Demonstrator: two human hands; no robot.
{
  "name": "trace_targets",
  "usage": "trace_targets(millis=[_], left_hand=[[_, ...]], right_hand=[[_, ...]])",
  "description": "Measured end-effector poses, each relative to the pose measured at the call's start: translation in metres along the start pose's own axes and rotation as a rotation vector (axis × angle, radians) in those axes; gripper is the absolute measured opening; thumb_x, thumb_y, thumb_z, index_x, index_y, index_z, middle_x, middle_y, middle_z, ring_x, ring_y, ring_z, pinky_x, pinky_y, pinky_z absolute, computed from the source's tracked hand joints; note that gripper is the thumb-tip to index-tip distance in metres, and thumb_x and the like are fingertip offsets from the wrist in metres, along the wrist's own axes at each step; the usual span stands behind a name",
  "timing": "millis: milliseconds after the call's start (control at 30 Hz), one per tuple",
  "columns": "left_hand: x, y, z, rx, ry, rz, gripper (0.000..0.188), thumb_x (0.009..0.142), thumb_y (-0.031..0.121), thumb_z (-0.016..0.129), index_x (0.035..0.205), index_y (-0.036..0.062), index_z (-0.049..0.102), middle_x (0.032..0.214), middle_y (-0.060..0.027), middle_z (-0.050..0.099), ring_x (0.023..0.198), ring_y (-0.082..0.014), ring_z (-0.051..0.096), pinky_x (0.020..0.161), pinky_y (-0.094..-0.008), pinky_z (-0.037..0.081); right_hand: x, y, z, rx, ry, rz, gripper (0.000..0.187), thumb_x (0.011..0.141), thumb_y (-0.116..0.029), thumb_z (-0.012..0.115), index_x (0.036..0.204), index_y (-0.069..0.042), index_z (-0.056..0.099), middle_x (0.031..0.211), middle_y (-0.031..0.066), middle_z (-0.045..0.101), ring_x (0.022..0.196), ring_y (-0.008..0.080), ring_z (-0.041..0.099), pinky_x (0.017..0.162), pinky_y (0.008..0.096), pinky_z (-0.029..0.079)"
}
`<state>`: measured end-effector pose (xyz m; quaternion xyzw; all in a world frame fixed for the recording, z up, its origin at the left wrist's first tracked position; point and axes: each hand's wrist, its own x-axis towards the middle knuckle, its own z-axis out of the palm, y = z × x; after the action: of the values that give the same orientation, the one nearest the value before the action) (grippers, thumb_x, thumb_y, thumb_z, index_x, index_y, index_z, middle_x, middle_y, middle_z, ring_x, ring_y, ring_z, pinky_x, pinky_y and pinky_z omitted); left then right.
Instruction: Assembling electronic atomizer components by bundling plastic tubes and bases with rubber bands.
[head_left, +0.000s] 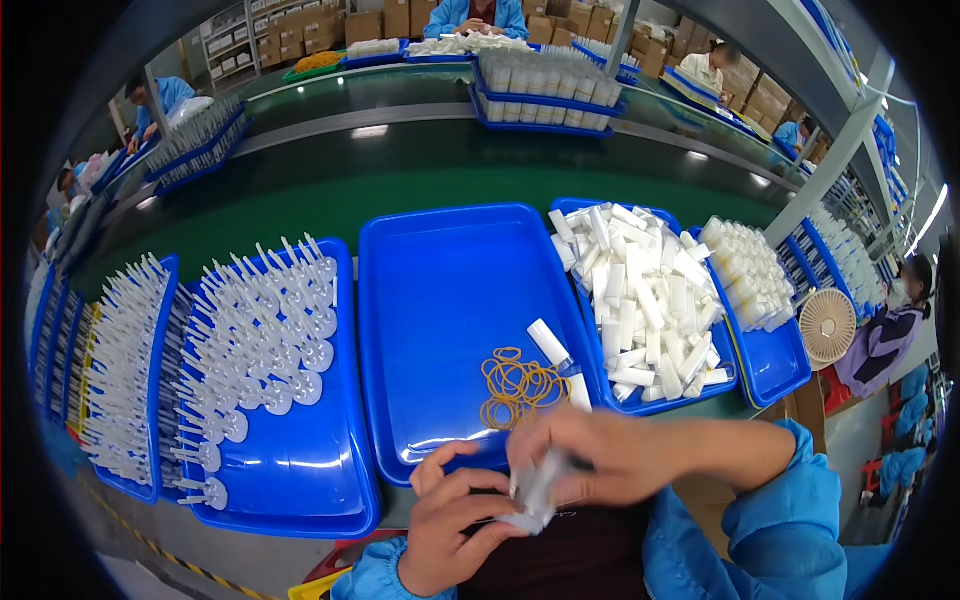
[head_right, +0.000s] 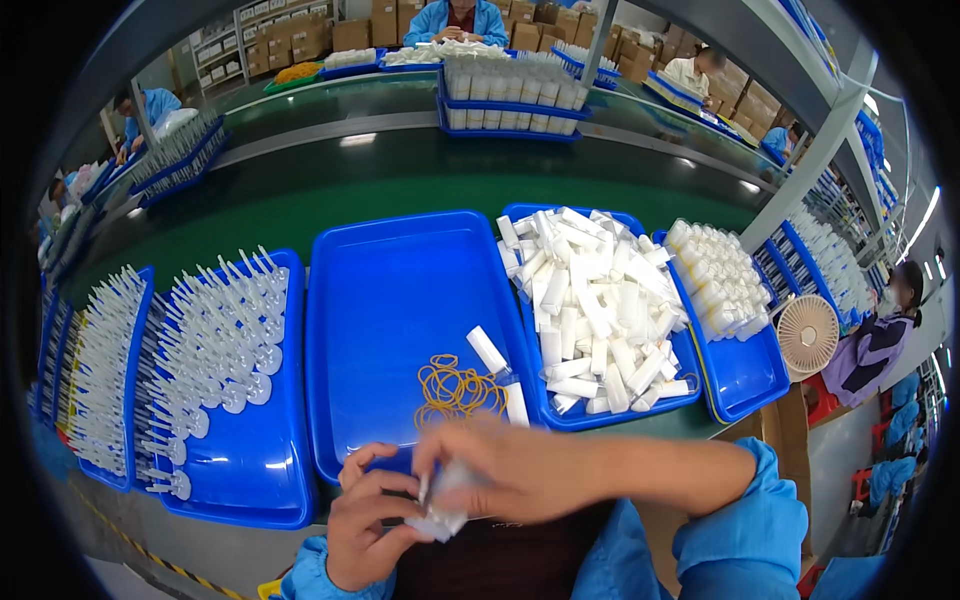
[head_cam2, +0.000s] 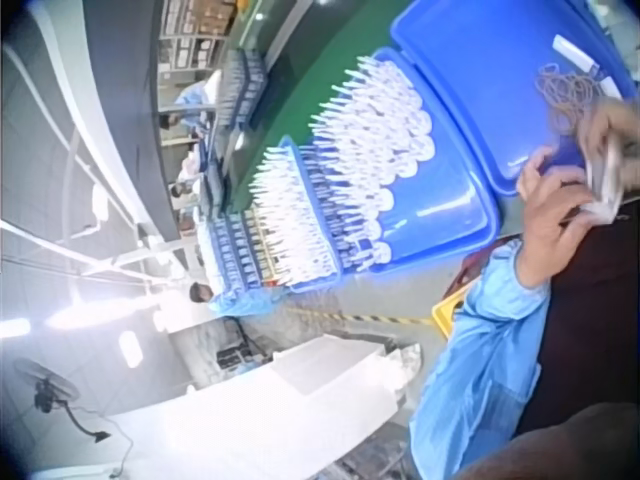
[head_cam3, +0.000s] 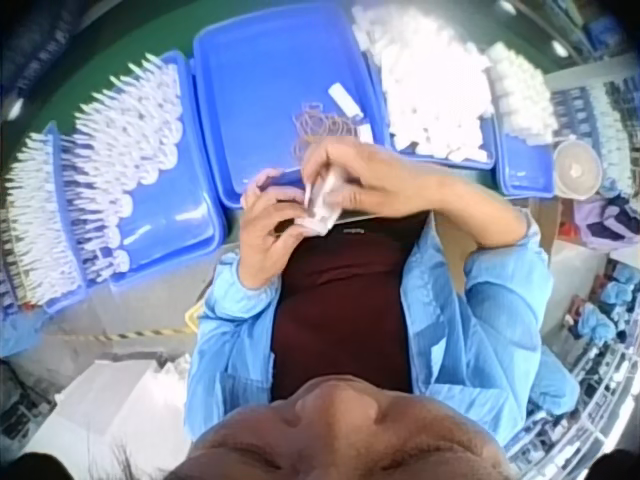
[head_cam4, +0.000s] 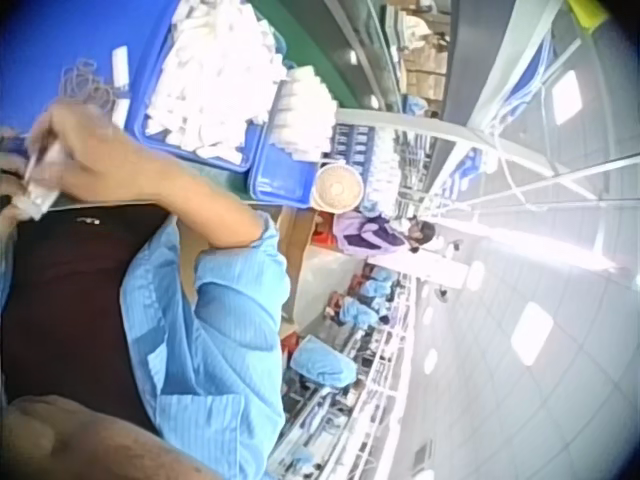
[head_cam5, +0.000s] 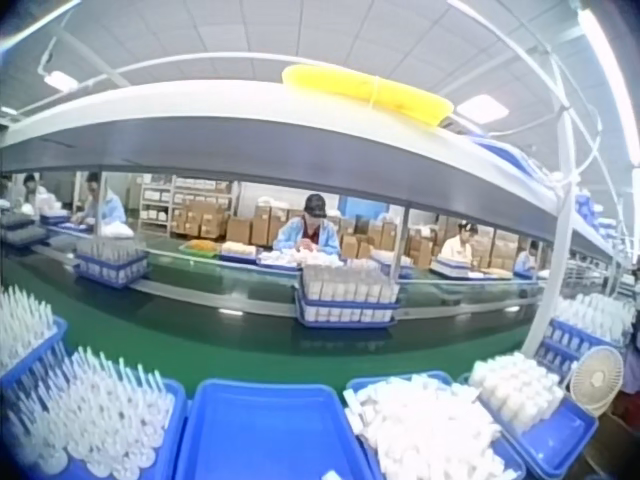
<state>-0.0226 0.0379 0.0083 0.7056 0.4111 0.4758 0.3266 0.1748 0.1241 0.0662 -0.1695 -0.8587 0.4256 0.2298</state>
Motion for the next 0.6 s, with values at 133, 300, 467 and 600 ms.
trace_targets(millis=[133, 300, 467, 600], left_hand=[[0.002, -0.003, 0.006, -0.092, 0.146, -0.006, 0.021, 0.066, 0.018, 0.075, 0.082, 0.0093, 0.063, 0.094, -0.0085, 0.064, 0.114, -0.0368, 0.040, 0.096, -0.0483, 0.026], [-0.001, -0.002, 0.012, -0.142, 0.230, -0.004, 0.024, 0.067, 0.011, 0.074, 0.086, 0.0064, 0.061, 0.082, -0.0110, 0.067, 0.115, -0.0399, 0.041, 0.097, -0.0512, 0.027], [0.001, -0.004, 0.013, -0.075, 0.260, 0.059, 0.015, 0.071, 0.015, 0.070, 0.081, 0.0064, 0.062, 0.078, -0.0099, 0.066, 0.102, -0.0323, 0.052, 0.098, -0.0522, 0.025], [-0.002, -0.003, 0.013, -0.170, 0.203, -0.011, 0.013, 0.072, 0.018, 0.071, 0.082, 0.0103, 0.067, 0.083, -0.0035, 0.066, 0.103, -0.0313, 0.048, 0.097, -0.0446, 0.023]], right_hand=[[0.032, 0.037, -0.038, -0.683, 0.261, 0.357, 0.029, 0.082, -0.024, 0.059, 0.092, 0.002, 0.051, 0.086, 0.0190, 0.060, 0.077, 0.0328, 0.061, 0.068, 0.0400, 0.048], [0.053, 0.081, -0.038, -0.977, -0.162, 0.652, 0.028, 0.073, -0.017, 0.066, 0.088, 0.002, 0.053, 0.088, 0.0205, 0.061, 0.078, 0.0338, 0.061, 0.070, 0.0403, 0.050], [0.043, 0.073, -0.039, -0.802, 0.090, 0.261, 0.026, 0.072, -0.010, 0.065, 0.094, -0.001, 0.055, 0.090, 0.0145, 0.060, 0.086, 0.0301, 0.057, 0.072, 0.0363, 0.047], [0.029, 0.048, -0.035, -0.415, 0.181, 0.050, 0.026, 0.078, -0.008, 0.062, 0.102, -0.001, 0.057, 0.088, 0.0099, 0.056, 0.088, 0.0249, 0.055, 0.074, 0.0319, 0.045]])
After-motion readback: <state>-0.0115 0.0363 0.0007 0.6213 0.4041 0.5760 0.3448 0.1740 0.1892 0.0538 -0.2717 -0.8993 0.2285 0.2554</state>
